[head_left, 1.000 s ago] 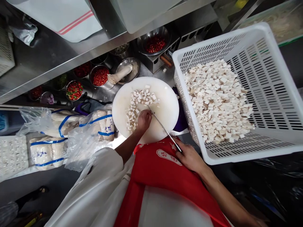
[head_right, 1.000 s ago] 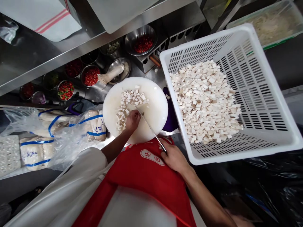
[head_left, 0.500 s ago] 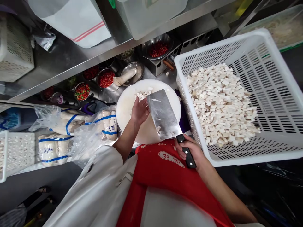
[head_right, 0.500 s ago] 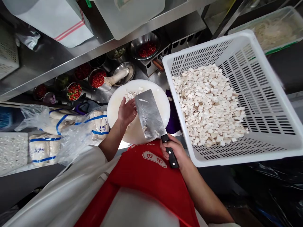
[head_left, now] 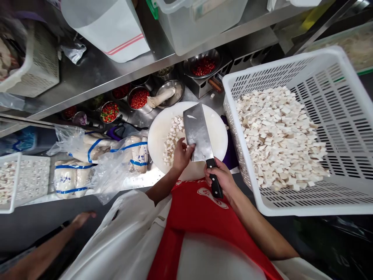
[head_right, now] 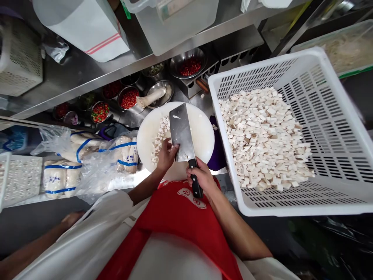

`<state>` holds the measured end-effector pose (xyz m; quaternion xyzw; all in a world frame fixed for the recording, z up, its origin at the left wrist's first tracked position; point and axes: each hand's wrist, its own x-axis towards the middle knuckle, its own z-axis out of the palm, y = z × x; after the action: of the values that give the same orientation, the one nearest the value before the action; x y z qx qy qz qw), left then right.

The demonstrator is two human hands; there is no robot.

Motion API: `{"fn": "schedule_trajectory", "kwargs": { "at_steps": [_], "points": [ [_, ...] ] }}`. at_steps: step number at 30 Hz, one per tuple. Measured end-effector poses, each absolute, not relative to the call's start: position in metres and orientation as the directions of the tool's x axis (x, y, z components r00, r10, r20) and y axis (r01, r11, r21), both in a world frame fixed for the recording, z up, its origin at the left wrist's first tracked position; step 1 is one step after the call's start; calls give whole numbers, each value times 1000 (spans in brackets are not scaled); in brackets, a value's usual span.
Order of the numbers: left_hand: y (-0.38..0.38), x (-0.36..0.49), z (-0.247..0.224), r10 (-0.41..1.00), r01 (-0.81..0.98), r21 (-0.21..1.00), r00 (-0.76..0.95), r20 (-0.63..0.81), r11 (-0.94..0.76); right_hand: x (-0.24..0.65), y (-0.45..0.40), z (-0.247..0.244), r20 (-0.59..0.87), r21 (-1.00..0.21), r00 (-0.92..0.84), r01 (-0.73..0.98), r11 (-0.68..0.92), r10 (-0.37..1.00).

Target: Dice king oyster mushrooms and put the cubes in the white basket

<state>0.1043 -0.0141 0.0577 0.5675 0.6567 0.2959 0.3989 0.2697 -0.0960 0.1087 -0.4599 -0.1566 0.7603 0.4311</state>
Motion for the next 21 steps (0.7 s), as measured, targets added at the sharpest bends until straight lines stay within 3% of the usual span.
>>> {"fn": "schedule_trajectory", "kwargs": {
  "at_steps": [4, 8, 11, 16, 19, 21],
  "points": [
    [5, 86, 50, 998, 688, 726, -38, 53, -12, 277, -102, 103, -562, -638, -225, -494, -590, 796],
    [22, 90, 54, 960, 752, 604, 144, 240, -264, 284, -112, 98, -612, -621, -224, -456, -637, 758],
    [37, 107, 56, 910, 665, 624, 342, 234, -411, 285, -118, 99, -639, -604, -250, -422, -676, 727],
    [67, 118, 47, 900, 656, 620, 369, 234, -430, 288, -120, 108, -642, -607, -261, -401, -686, 721],
    [73, 110, 38, 858, 650, 598, 497, 133, -469, 294, -116, 111, -631, -667, -175, -374, -644, 756],
    [70, 100, 36, 798, 636, 582, 601, 39, -507, 300, -111, 111, -615, -748, -86, -250, -615, 784]
  ]
}}
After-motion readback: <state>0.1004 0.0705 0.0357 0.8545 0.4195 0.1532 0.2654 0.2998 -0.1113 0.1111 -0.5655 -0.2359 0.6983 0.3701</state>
